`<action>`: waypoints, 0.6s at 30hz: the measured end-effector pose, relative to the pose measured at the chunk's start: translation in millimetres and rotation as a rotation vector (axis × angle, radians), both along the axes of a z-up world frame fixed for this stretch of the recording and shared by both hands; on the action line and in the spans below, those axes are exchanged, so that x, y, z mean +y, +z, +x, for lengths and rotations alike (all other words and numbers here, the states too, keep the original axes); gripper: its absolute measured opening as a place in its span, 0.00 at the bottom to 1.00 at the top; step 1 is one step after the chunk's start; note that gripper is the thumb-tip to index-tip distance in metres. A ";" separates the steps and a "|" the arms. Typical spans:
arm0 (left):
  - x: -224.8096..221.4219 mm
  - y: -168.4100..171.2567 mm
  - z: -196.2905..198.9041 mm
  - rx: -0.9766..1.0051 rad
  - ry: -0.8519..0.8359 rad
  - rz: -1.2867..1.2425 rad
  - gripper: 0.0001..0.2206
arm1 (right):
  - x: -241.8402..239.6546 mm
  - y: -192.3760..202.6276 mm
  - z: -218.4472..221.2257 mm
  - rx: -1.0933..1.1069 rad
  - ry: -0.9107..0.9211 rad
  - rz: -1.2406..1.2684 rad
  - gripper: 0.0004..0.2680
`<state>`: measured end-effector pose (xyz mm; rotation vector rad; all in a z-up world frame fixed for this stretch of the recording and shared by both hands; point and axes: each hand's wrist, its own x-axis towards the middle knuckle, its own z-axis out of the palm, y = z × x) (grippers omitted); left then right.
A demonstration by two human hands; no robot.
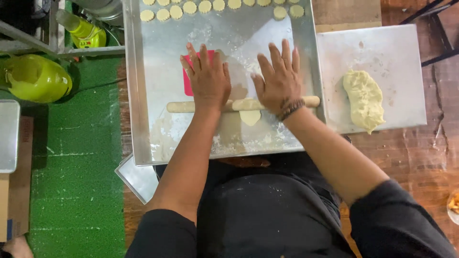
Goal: The person rolls out dough using a rolling pin and then uses a small circular cutter to create uniform pieces on a baking tray.
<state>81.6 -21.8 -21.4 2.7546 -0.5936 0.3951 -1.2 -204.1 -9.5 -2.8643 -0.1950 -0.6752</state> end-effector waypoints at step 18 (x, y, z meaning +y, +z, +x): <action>-5.7 5.6 -16.7 -0.125 -0.146 -0.102 0.12 | 9.5 2.9 16.4 0.447 -0.085 0.044 0.25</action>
